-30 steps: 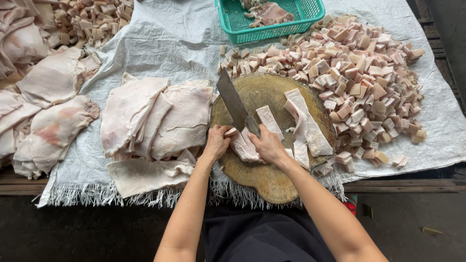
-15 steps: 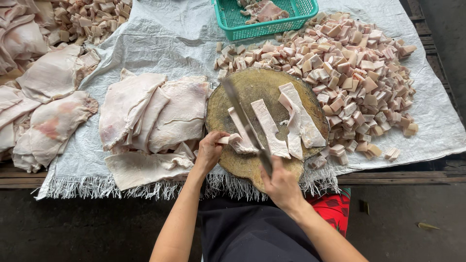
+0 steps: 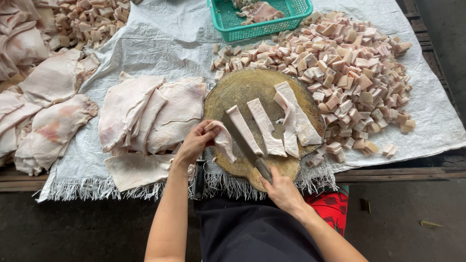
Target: The person slices large pieces of animal skin into smaller strips and then into small cubes using a cleaver on a wooden cutting board.
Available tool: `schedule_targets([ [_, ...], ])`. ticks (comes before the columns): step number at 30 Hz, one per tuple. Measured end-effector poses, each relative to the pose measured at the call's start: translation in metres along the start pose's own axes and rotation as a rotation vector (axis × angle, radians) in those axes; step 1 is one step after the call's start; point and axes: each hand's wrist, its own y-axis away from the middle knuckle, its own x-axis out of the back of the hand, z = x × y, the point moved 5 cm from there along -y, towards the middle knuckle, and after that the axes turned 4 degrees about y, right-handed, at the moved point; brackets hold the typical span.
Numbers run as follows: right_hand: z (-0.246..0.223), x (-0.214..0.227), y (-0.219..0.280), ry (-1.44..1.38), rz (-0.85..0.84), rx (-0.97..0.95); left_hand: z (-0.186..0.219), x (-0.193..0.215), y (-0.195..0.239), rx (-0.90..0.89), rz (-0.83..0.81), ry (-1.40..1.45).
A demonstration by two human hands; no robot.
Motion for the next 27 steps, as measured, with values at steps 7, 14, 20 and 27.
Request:
schedule_targets([
  [7, 0.026, 0.069, 0.020, -0.099, 0.171, -0.162, -0.004, -0.056, -0.058, -0.408, 0.376, -0.840],
  [14, 0.084, 0.118, 0.018, 0.110, 0.490, -0.105, -0.011, -0.195, -0.103, -0.657, 0.037, -1.152],
  [20, 0.089, 0.072, 0.015, 0.289, 0.339, -0.149, -0.031, -0.176, -0.115, -0.454, -0.094, -1.373],
  [27, 0.054, 0.050, 0.014, 0.112, 0.209, -0.033, -0.022, -0.113, -0.080, -0.285, 0.092, -1.143],
])
